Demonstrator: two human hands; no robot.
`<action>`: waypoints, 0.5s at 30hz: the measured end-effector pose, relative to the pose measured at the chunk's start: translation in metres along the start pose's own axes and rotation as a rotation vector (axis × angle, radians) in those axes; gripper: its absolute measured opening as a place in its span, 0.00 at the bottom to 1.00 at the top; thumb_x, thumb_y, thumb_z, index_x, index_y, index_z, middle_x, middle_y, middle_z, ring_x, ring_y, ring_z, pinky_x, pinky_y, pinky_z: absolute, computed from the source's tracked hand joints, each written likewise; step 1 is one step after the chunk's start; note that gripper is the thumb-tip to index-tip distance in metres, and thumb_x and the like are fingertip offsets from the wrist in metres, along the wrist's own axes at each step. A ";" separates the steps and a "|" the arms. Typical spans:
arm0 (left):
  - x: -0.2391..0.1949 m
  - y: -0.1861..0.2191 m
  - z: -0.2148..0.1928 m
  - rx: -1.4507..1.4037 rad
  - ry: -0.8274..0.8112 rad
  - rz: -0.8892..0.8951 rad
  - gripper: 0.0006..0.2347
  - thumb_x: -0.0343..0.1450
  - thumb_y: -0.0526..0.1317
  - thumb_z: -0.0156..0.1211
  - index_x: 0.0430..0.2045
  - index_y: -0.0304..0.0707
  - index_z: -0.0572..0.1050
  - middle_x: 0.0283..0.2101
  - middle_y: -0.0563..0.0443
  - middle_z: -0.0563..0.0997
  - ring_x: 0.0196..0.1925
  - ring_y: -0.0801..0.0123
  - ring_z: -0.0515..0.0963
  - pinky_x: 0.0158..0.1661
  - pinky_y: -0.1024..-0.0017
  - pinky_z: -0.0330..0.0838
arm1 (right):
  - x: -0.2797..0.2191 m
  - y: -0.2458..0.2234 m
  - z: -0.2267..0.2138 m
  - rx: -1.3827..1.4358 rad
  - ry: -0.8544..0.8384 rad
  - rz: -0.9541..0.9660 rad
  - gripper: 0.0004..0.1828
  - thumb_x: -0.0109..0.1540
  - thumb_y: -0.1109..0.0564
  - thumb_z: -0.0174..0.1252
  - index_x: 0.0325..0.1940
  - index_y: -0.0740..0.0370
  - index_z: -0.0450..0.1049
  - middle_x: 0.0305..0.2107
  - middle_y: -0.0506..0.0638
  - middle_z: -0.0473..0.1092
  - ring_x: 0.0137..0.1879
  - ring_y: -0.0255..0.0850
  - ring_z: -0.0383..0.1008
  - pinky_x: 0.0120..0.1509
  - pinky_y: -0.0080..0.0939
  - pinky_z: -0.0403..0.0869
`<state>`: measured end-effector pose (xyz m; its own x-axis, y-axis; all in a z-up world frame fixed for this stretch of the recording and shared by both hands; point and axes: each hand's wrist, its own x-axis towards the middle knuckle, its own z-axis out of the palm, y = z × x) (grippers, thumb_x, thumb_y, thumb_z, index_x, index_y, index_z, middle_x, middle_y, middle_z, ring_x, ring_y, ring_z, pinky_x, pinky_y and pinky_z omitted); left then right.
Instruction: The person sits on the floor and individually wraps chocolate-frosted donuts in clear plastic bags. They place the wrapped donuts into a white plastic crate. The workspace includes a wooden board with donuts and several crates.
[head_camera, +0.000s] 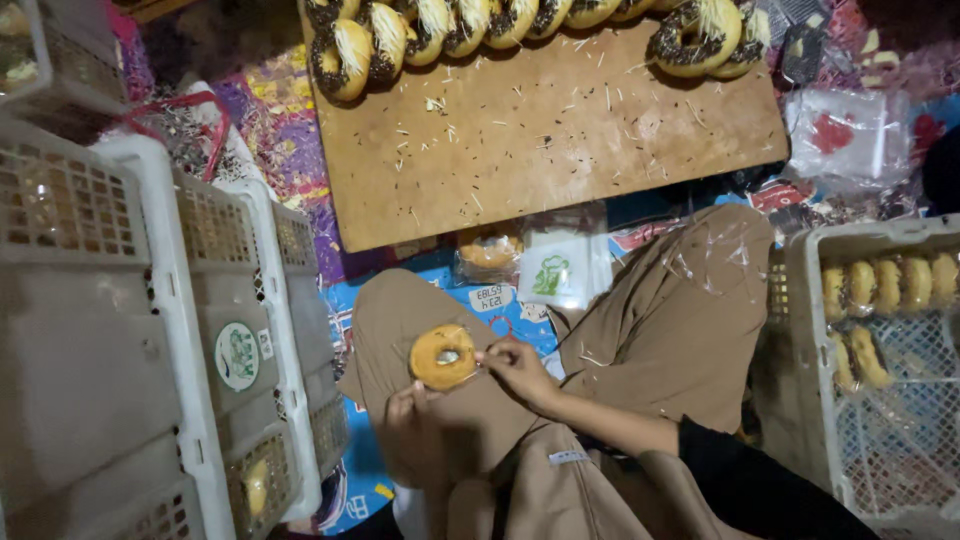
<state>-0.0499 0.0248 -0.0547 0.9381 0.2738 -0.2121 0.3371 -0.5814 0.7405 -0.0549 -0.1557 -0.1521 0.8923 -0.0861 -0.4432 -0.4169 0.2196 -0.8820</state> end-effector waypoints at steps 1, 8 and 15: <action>0.004 -0.009 0.003 0.184 0.054 0.266 0.07 0.74 0.38 0.61 0.37 0.32 0.79 0.35 0.42 0.85 0.37 0.61 0.84 0.38 0.66 0.76 | 0.002 0.007 -0.002 0.118 0.017 -0.001 0.09 0.65 0.57 0.66 0.38 0.64 0.74 0.31 0.49 0.69 0.38 0.35 0.64 0.39 0.33 0.66; 0.109 0.005 0.133 -0.748 -0.051 0.187 0.12 0.68 0.28 0.74 0.34 0.31 0.71 0.30 0.55 0.70 0.33 0.77 0.68 0.34 0.79 0.68 | 0.111 -0.020 -0.049 -0.051 0.364 -0.456 0.21 0.59 0.65 0.68 0.53 0.64 0.68 0.37 0.51 0.70 0.41 0.36 0.71 0.45 0.36 0.74; 0.229 -0.007 0.241 -0.126 -0.264 0.102 0.21 0.66 0.50 0.69 0.42 0.28 0.80 0.39 0.39 0.81 0.44 0.63 0.78 0.49 0.68 0.70 | 0.197 -0.001 -0.090 -0.087 0.530 -0.437 0.26 0.56 0.55 0.73 0.51 0.71 0.72 0.41 0.55 0.77 0.45 0.39 0.78 0.49 0.40 0.78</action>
<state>0.1818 -0.0931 -0.2627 0.9604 0.0010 -0.2786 0.2431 -0.4916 0.8362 0.1058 -0.2600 -0.2532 0.7858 -0.6169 -0.0430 -0.0707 -0.0205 -0.9973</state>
